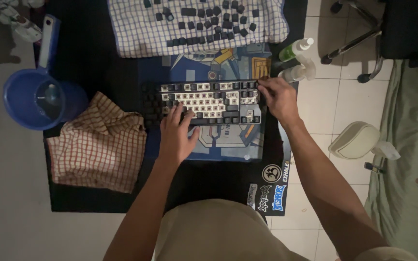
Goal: Assembling a mechanical keyboard by placing keycaps onto switches.
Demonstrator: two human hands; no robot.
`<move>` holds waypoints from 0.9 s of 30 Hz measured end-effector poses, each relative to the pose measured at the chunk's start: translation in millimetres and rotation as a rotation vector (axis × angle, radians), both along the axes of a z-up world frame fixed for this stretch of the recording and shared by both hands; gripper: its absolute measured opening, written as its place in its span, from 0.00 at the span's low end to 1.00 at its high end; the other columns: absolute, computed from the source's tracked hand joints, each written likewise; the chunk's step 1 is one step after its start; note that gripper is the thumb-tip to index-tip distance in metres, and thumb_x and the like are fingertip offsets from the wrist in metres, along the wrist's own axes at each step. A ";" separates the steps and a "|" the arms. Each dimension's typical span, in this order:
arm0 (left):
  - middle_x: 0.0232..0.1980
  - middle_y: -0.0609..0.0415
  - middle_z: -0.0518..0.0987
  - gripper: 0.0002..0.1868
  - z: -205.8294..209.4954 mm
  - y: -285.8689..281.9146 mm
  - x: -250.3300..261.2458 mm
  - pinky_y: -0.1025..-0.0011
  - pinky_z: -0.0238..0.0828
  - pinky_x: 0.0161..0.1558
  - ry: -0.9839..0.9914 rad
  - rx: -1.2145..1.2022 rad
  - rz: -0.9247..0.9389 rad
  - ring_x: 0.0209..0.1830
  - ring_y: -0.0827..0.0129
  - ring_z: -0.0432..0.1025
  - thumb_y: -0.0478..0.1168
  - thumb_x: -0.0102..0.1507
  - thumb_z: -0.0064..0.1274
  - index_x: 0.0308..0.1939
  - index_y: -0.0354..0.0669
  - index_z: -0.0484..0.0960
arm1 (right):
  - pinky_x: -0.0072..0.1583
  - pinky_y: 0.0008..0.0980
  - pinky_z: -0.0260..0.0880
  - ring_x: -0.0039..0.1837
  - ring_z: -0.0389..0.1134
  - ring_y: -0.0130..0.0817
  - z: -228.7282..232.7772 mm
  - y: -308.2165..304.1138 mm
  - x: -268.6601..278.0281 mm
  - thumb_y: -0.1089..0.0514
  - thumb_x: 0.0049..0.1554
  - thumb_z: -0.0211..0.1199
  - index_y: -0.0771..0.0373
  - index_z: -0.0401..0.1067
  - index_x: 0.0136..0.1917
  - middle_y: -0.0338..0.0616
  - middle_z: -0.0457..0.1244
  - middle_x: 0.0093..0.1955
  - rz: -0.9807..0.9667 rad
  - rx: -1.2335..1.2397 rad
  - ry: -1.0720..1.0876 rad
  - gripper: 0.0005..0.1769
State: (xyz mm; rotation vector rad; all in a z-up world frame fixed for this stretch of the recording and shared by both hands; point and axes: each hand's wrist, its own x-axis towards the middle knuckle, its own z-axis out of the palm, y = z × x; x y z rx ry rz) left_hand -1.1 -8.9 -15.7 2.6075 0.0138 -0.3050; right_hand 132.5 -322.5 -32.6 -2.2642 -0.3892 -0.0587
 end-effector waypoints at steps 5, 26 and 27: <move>0.76 0.34 0.62 0.28 6.7 -3.1 3.6 0.37 0.49 0.71 0.002 0.037 0.007 0.78 0.40 0.52 0.47 0.62 0.61 0.65 0.40 0.79 | 0.53 0.38 0.75 0.52 0.73 0.48 2.1 -2.8 2.9 0.62 0.62 0.69 0.64 0.79 0.59 0.54 0.70 0.54 -0.038 0.002 0.123 0.11; 0.75 0.37 0.67 0.22 5.7 -22.0 24.9 0.43 0.55 0.72 -0.277 -0.067 -0.050 0.78 0.42 0.57 0.44 0.63 0.61 0.59 0.39 0.83 | 0.52 0.47 0.67 0.54 0.68 0.44 17.3 20.2 23.3 0.57 0.56 0.70 0.60 0.78 0.54 0.42 0.65 0.52 0.362 -0.437 -0.357 0.13; 0.75 0.37 0.67 0.23 7.1 -24.1 26.0 0.43 0.55 0.72 -0.263 -0.084 -0.055 0.78 0.42 0.57 0.44 0.64 0.60 0.61 0.39 0.83 | 0.51 0.48 0.67 0.53 0.68 0.46 17.1 21.2 20.8 0.58 0.55 0.70 0.62 0.77 0.55 0.45 0.66 0.54 0.332 -0.411 -0.362 0.14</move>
